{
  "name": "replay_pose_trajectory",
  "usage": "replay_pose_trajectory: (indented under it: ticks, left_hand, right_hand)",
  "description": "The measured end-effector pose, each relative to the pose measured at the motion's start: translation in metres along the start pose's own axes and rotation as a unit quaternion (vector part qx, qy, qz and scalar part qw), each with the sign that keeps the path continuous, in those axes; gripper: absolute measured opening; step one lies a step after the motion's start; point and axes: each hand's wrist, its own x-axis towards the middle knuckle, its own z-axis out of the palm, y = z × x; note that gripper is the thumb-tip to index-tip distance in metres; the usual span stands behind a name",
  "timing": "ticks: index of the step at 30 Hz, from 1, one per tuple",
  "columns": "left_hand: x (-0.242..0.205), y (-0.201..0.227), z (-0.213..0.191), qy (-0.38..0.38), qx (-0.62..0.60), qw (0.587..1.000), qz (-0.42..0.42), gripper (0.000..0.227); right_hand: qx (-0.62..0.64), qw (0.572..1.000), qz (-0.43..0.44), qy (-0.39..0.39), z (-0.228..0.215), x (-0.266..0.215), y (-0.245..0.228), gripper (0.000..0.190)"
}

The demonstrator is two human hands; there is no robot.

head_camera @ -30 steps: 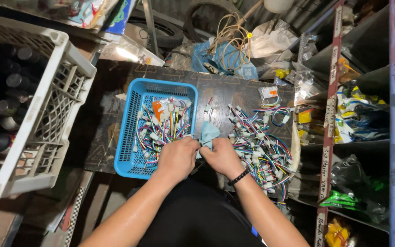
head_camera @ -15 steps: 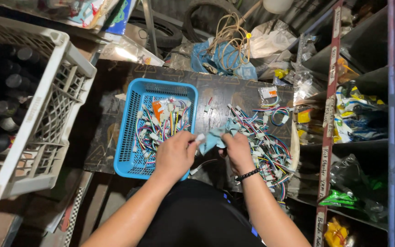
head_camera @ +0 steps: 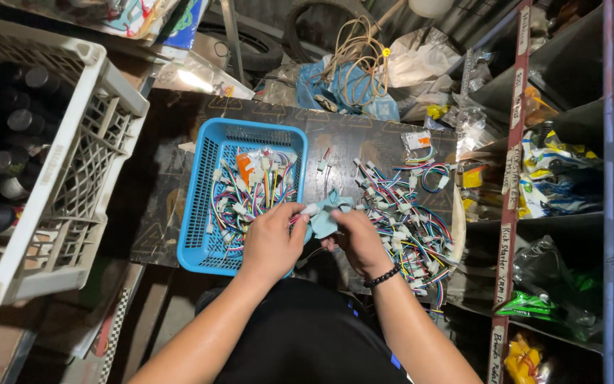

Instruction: The person wipes individual wire harnesses with a blue cloth, handling them one at a time from a blue basket and placing them on the table. The person continues to clean the harnesses by wiping different sections with the cloth throughout the video.

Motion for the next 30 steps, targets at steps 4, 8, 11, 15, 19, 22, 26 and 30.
replay_pose_trajectory:
  ticks: [4, 8, 11, 15, 19, 22, 26, 30]
  left_hand:
    - [0.000, 0.008, -0.007, -0.030, 0.013, 0.999, -0.042, 0.019]
    - [0.000, 0.007, -0.008, -0.077, 0.003, 0.991, -0.109, 0.024]
    - [0.000, 0.004, -0.008, -0.105, 0.031, 0.986, -0.127, 0.027]
    - [0.004, 0.002, -0.009, -0.113, 0.078, 0.983, -0.119, 0.026]
    - [0.008, -0.001, -0.008, -0.111, 0.081, 0.982, -0.128, 0.027]
    - [0.008, 0.001, -0.009, -0.115, 0.073, 0.984, -0.114, 0.027]
    - [0.011, 0.003, -0.010, -0.147, 0.055, 0.983, -0.092, 0.026]
    - [0.013, 0.003, -0.010, -0.177, 0.059, 0.980, -0.075, 0.028]
  right_hand:
    - [0.041, 0.998, 0.042, 0.006, 0.021, -0.011, -0.021, 0.024]
    - [-0.088, 0.996, 0.002, -0.021, 0.019, -0.009, -0.017, 0.023]
    - [-0.185, 0.982, -0.003, -0.029, 0.025, -0.014, -0.026, 0.027]
    - [-0.332, 0.943, -0.014, -0.017, 0.043, -0.024, -0.043, 0.035]
    - [-0.423, 0.905, -0.003, -0.046, 0.033, -0.017, -0.039, 0.029]
    - [-0.470, 0.880, -0.008, -0.067, 0.021, -0.011, -0.031, 0.030]
    - [-0.462, 0.886, -0.036, -0.036, 0.026, -0.012, -0.038, 0.028]
    - [-0.470, 0.880, -0.051, -0.036, 0.016, -0.008, -0.036, 0.027]
